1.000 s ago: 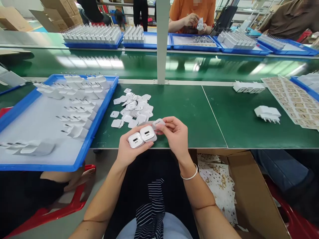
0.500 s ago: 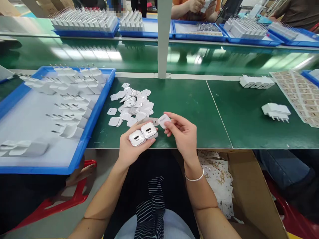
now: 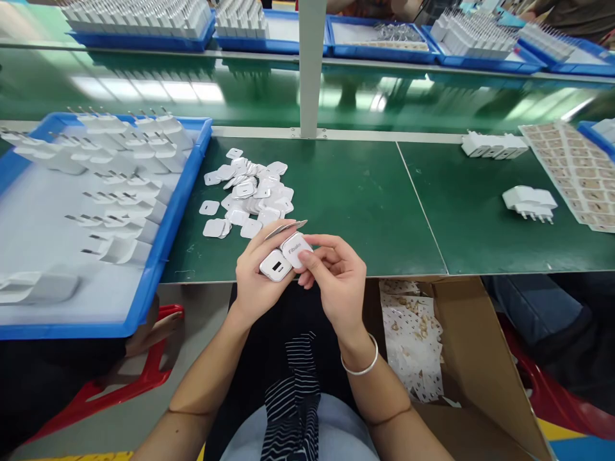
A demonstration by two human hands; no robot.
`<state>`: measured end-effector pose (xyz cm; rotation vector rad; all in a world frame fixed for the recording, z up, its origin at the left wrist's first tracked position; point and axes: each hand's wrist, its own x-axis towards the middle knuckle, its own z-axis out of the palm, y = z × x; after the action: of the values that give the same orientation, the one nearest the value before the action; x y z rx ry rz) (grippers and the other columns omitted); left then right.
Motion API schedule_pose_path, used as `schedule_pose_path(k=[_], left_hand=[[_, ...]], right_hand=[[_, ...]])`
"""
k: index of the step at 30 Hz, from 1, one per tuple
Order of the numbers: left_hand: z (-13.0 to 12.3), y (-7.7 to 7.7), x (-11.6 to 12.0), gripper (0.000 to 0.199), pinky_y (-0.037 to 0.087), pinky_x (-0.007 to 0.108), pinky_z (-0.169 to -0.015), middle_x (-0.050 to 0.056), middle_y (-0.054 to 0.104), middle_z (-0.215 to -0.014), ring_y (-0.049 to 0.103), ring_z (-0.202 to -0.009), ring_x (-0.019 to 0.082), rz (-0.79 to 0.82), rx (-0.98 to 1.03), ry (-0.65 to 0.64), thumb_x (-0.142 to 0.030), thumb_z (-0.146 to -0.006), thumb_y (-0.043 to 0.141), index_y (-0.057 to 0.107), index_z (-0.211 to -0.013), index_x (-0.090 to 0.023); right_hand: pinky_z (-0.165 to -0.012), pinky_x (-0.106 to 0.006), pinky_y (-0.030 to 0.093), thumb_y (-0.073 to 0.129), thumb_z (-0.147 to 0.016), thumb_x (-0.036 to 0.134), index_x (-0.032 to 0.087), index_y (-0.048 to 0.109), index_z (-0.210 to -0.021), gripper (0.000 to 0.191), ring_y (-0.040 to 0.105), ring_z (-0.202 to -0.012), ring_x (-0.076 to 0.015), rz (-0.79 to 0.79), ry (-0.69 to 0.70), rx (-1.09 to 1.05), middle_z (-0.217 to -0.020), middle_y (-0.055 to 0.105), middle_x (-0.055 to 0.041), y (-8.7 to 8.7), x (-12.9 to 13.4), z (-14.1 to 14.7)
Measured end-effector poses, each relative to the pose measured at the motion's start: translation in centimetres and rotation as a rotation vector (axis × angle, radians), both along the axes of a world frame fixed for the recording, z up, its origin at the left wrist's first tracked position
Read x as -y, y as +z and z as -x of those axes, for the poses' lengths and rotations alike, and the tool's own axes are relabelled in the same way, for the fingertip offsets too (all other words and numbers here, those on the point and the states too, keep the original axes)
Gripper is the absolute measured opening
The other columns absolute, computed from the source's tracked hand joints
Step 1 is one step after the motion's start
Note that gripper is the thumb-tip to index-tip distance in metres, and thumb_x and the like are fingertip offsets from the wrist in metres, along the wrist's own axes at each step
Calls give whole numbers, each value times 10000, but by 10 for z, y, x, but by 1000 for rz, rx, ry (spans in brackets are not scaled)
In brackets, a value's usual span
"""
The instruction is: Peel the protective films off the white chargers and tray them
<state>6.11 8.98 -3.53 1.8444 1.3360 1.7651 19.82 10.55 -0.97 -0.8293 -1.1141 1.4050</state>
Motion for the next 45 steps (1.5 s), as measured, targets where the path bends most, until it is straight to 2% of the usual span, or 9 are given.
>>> schedule_pose_path(k=[21,31,39,41,45], left_hand=[[1,0,-1,406,589,392,-1013,127,685,-1294,677,-1185,229,-31,-1,-56,-90,-847,726,688,-1237,-199],[1,1,0,401,587,374,-1018,115,686,-1302,677,-1190,223,-21,-27,-32,-87,-851,716,690,-1233,-203],[0,1,-1,381,601,377,-991,104,695,-1289,690,-1159,218,-21,-43,-40,-104,-871,695,690,-1234,-219],[-1,2,0,375,600,375,-995,101,696,-1293,693,-1157,218,-1,-46,-36,-114,-873,697,692,-1233,-219],[-2,5,1,393,585,389,-1026,97,709,-1281,690,-1166,224,57,-5,-25,-116,-843,733,703,-1222,-215]], right_hand=[[-407,-126,504,786,-850,205,215,737,-935,99,626,-440,-64,44,9,76,-600,717,53,5,-3,-4],[-379,-132,484,807,-825,242,201,680,-966,195,610,-415,-74,90,11,110,-580,706,61,5,-7,-5],[-356,-156,434,819,-793,295,196,616,-886,244,579,-392,-83,151,14,133,-566,699,49,4,-8,-7],[-353,-158,393,835,-771,290,208,591,-898,287,538,-382,-76,147,11,136,-538,662,68,4,-9,-7],[-405,-158,317,835,-771,231,238,560,-989,351,375,-404,-50,94,-21,152,-471,463,140,2,-8,-3]])
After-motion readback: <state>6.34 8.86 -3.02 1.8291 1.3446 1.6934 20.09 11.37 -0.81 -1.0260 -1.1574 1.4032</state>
